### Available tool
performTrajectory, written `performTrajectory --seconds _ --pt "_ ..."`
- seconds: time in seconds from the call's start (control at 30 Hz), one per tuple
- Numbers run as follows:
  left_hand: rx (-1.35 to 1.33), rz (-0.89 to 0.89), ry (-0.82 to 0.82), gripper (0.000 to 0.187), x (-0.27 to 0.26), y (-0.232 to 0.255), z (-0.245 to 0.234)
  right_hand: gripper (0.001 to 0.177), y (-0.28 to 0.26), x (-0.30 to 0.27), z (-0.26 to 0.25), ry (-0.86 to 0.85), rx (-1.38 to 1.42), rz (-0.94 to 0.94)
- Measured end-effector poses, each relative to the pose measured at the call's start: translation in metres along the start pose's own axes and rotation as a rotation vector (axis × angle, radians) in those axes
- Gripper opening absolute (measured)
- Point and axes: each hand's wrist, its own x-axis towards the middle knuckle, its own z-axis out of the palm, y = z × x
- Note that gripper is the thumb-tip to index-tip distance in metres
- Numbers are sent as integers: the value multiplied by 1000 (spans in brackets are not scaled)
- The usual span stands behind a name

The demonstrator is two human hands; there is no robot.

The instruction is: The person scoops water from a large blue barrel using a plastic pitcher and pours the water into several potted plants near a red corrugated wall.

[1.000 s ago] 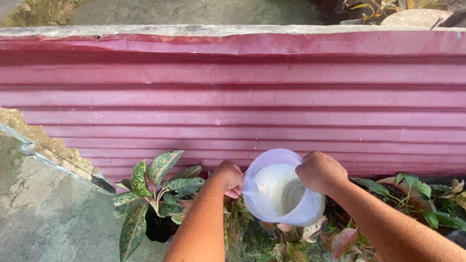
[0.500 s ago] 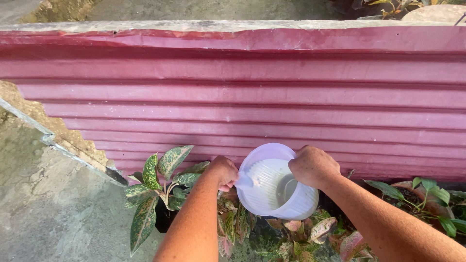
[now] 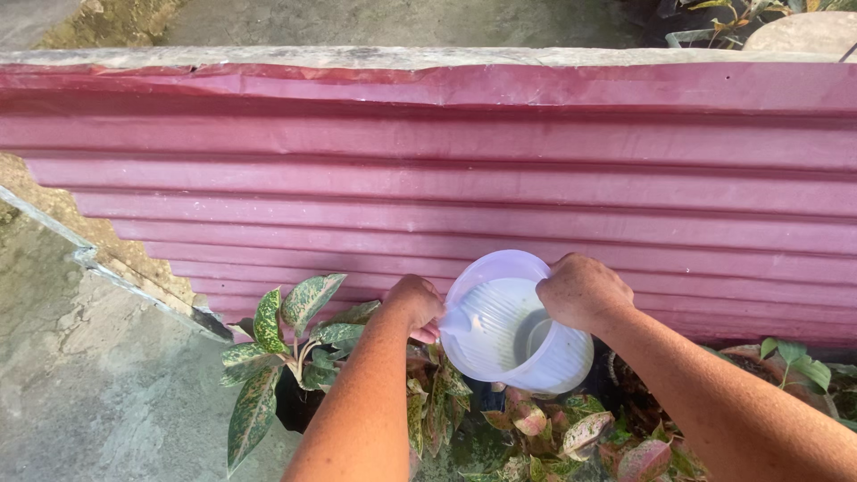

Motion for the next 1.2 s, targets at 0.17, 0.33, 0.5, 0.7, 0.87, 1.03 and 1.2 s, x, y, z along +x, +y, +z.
performTrajectory --seconds 0.17,0.33,0.5,0.7,0.87,1.03,1.2 --pt "-9 -20 -11 24 2 2 12 42 7 8 -2 -38 -37 2" --pt "-18 -46 -35 24 4 -5 23 41 12 10 0 -63 -63 -14" --pt "-30 -84 -29 25 5 -17 30 41 13 7 7 -64 -82 -14" --pt "-61 -26 -24 24 9 -26 12 41 9 9 11 -54 -37 -53" --pt "-59 25 -1 22 11 -23 -17 39 -8 7 11 -58 -10 -61" --pt "-1 32 -9 23 3 -29 -59 39 -42 -4 14 -78 49 -55" --pt "21 20 1 26 -10 -47 -110 39 -85 -17 24 -34 51 -128"
